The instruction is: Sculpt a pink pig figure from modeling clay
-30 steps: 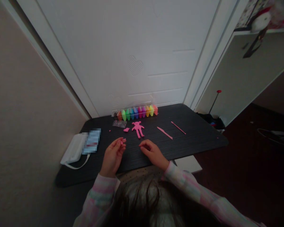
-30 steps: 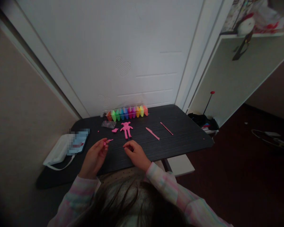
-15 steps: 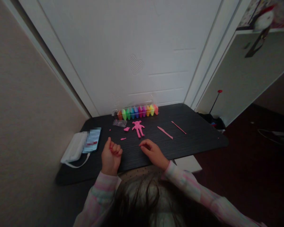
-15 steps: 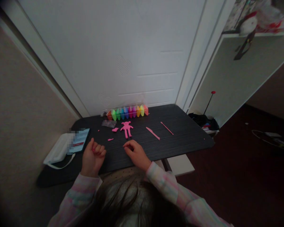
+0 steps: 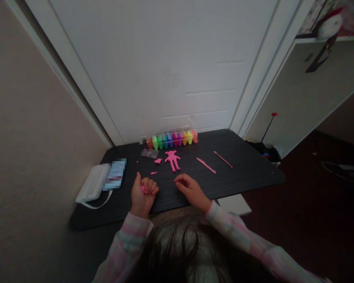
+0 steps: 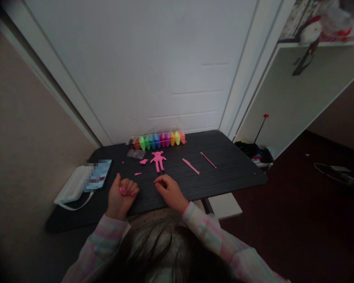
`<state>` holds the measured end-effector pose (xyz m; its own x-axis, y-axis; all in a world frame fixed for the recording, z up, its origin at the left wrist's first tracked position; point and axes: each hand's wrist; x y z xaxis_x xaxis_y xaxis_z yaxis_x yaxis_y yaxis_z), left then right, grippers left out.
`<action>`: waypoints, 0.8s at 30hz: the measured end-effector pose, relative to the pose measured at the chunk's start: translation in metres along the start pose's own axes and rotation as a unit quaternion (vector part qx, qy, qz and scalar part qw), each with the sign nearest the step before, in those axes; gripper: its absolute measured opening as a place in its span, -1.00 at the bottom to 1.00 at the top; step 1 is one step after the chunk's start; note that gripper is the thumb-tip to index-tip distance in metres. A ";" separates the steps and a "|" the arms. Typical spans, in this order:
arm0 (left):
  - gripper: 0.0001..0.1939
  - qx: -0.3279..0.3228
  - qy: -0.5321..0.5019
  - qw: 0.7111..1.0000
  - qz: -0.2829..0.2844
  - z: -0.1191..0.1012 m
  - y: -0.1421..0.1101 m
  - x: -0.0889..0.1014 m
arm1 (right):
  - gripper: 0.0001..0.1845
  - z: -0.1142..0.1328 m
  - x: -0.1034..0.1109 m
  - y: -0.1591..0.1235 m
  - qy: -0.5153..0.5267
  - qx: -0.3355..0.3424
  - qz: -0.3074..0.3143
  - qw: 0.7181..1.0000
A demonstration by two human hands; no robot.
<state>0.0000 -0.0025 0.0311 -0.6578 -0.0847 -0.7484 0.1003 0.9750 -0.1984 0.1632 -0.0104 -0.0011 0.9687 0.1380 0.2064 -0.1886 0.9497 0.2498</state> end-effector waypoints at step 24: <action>-0.52 -0.030 0.107 0.993 0.030 0.040 0.003 -0.026 | -0.76 0.018 -0.008 0.020 0.059 0.003 -0.183 0.981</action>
<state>0.0468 -0.0056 0.0247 -0.7964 0.0134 -0.6046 0.1036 0.9880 -0.1145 0.1490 0.0023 0.0189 0.9835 -0.1810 -0.0087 0.1756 0.9403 0.2917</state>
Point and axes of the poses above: each hand's wrist, its own y-axis towards the middle knuckle, its own x-axis out of the back of the hand, z = x × y, and after that the axes turned 3 degrees about z, right-handed
